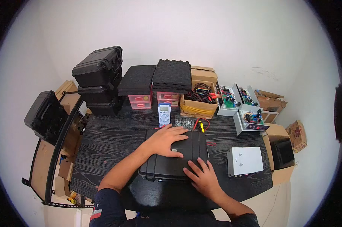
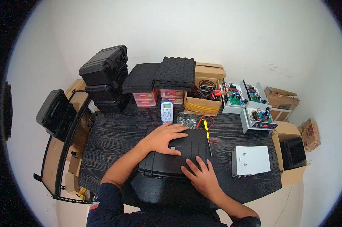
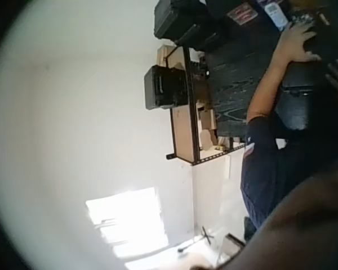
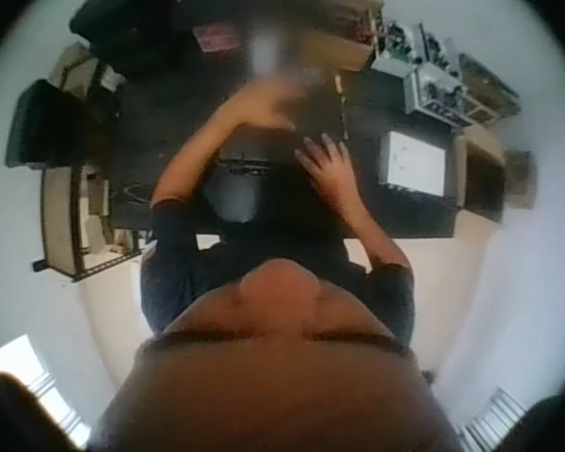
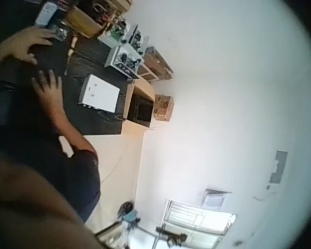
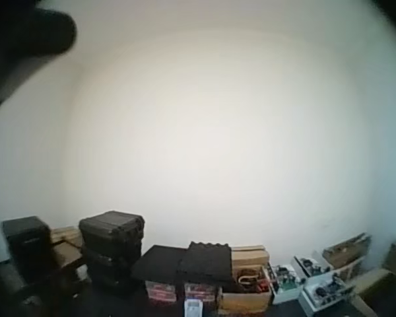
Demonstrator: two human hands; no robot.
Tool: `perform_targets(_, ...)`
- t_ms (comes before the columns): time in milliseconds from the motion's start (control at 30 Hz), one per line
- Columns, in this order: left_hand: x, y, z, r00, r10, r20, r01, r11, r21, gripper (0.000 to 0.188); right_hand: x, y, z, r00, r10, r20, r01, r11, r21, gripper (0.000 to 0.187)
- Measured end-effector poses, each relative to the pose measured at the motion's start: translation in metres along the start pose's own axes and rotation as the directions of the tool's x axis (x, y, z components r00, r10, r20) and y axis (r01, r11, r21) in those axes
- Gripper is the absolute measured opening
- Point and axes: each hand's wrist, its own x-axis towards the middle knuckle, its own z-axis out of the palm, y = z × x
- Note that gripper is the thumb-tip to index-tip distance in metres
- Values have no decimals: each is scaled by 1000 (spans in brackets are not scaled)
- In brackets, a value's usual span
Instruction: The person opens a black hard-shell case and places a white rectangular electronic device inside. They then coil and place several sets of wires, including red and black alligator clips and a black cable with connectors, into the case alongside the device. Finally, the person closes the case.
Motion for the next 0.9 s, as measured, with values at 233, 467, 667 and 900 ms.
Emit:
perform_targets(233, -57, 37, -12, 997, -72, 12, 73, 992, -108, 67, 0, -13, 9, 1000, 25, -3, -25, 987, -156, 70)
perform_targets(467, -138, 42, 10, 974, -134, -181, 74, 949, -306, 69, 6, -22, -32, 977, 41, 211, -31, 998, -55, 97)
perform_targets(667, -169, 53, 46, 946, 44, -321, -46, 999, 1, 85, -7, -13, -42, 970, 16, 244, -39, 995, 91, 94)
perform_targets(900, -174, 50, 51, 914, 176, -365, -108, 974, 198, 78, -17, -2, -68, 978, 2, 207, -56, 965, 255, 75)
